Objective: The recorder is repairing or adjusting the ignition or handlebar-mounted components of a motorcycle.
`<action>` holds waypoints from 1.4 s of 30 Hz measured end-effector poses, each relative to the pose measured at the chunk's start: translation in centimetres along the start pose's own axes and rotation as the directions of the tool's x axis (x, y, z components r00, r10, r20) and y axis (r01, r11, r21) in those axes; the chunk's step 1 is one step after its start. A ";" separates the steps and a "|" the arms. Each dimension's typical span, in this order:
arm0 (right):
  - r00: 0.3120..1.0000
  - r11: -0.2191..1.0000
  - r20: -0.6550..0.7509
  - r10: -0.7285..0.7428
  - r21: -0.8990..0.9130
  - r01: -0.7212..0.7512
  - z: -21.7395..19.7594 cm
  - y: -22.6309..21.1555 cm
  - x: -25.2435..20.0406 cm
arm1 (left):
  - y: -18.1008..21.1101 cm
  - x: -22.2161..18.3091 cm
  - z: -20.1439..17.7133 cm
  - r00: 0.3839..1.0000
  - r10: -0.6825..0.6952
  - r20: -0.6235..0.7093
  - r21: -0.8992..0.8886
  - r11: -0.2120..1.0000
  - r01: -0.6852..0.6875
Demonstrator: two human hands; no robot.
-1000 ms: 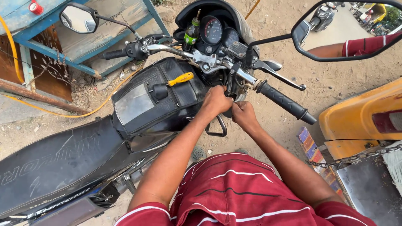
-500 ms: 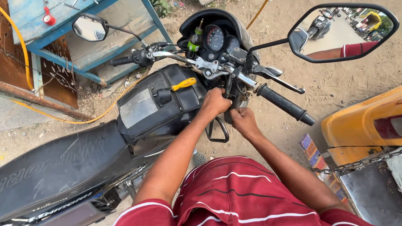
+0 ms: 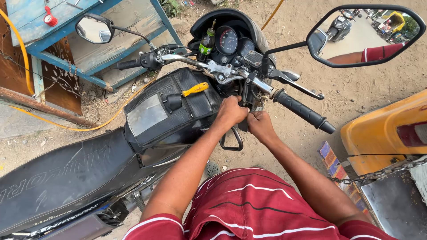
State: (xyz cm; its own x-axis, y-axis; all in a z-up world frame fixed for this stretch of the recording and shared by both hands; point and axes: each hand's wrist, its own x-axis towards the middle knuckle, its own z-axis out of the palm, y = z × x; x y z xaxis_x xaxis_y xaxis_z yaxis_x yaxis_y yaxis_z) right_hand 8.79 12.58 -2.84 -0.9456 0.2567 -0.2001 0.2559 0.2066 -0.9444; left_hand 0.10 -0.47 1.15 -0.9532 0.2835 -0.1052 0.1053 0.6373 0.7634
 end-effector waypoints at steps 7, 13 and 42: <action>0.997 0.994 0.078 0.007 0.104 -0.015 0.2 0.6 0.4 | -0.5 0.1 0.4 0.999 -0.020 0.031 0.026 0.999 0.019; 0.997 1.000 0.073 -0.003 0.020 0.002 -0.3 -1.2 -1.3 | 0.6 0.0 -1.1 0.995 -0.041 0.087 0.001 0.999 0.041; 0.842 0.629 0.256 -0.475 -0.570 0.528 -4.5 -1.6 -1.2 | 1.8 -0.4 -1.0 0.966 -0.071 0.249 -0.087 0.992 0.095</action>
State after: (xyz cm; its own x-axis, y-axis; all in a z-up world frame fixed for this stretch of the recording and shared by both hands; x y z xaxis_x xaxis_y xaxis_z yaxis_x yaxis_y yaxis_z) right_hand 10.42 16.21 0.12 -0.9692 -0.1238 0.2131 -0.2239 0.8036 -0.5514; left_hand 0.45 -0.11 3.20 -0.8573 0.4075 -0.3145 -0.0106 0.5968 0.8023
